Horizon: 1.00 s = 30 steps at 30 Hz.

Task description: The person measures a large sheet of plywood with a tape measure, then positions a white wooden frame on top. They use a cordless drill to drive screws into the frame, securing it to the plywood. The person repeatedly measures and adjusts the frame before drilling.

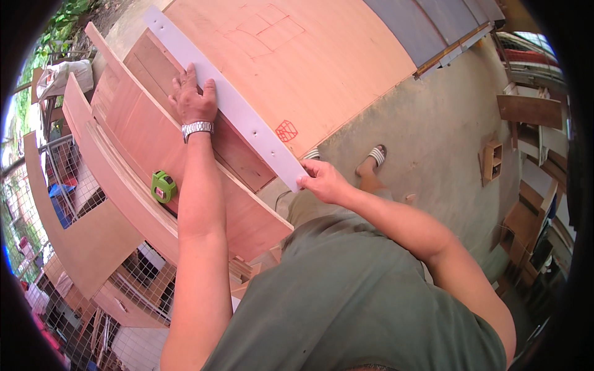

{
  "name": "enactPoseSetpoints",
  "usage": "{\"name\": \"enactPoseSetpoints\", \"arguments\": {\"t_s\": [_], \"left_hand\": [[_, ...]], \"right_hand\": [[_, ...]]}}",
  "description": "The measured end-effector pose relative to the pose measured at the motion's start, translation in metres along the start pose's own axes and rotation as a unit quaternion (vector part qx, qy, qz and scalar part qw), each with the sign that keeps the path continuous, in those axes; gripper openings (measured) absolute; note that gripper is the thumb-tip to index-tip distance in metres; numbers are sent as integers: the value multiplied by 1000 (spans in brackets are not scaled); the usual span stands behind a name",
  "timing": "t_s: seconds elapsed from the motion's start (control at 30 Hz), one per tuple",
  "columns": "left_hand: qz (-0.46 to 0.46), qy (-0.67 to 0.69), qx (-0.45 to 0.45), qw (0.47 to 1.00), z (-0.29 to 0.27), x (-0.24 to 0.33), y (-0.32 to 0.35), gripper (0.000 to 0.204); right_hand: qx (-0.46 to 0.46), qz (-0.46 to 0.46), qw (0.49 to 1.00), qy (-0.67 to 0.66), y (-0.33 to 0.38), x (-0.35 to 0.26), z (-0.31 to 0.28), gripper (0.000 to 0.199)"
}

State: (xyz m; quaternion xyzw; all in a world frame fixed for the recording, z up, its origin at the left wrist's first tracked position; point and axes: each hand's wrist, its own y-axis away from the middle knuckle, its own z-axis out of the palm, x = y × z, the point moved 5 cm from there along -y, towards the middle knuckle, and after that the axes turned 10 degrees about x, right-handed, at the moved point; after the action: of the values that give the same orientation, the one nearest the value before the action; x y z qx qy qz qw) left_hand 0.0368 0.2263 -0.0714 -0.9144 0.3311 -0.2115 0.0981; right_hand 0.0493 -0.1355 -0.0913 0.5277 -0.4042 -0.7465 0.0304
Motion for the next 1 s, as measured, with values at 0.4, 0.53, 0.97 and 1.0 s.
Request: {"name": "enactPoseSetpoints", "arguments": {"t_s": [0.4, 0.53, 0.97, 1.0], "left_hand": [[13, 1, 15, 1000, 3, -2, -3, 67], [16, 9, 15, 1000, 5, -4, -4, 67], [27, 11, 21, 999, 6, -5, -4, 68], [30, 9, 27, 999, 5, -5, -4, 68]], "right_hand": [[13, -23, 1000, 16, -2, -4, -2, 29], [18, -26, 999, 16, -2, 1, -2, 27], [21, -24, 999, -31, -4, 4, -2, 26], [21, -24, 999, -43, -4, 4, -3, 26]]}}
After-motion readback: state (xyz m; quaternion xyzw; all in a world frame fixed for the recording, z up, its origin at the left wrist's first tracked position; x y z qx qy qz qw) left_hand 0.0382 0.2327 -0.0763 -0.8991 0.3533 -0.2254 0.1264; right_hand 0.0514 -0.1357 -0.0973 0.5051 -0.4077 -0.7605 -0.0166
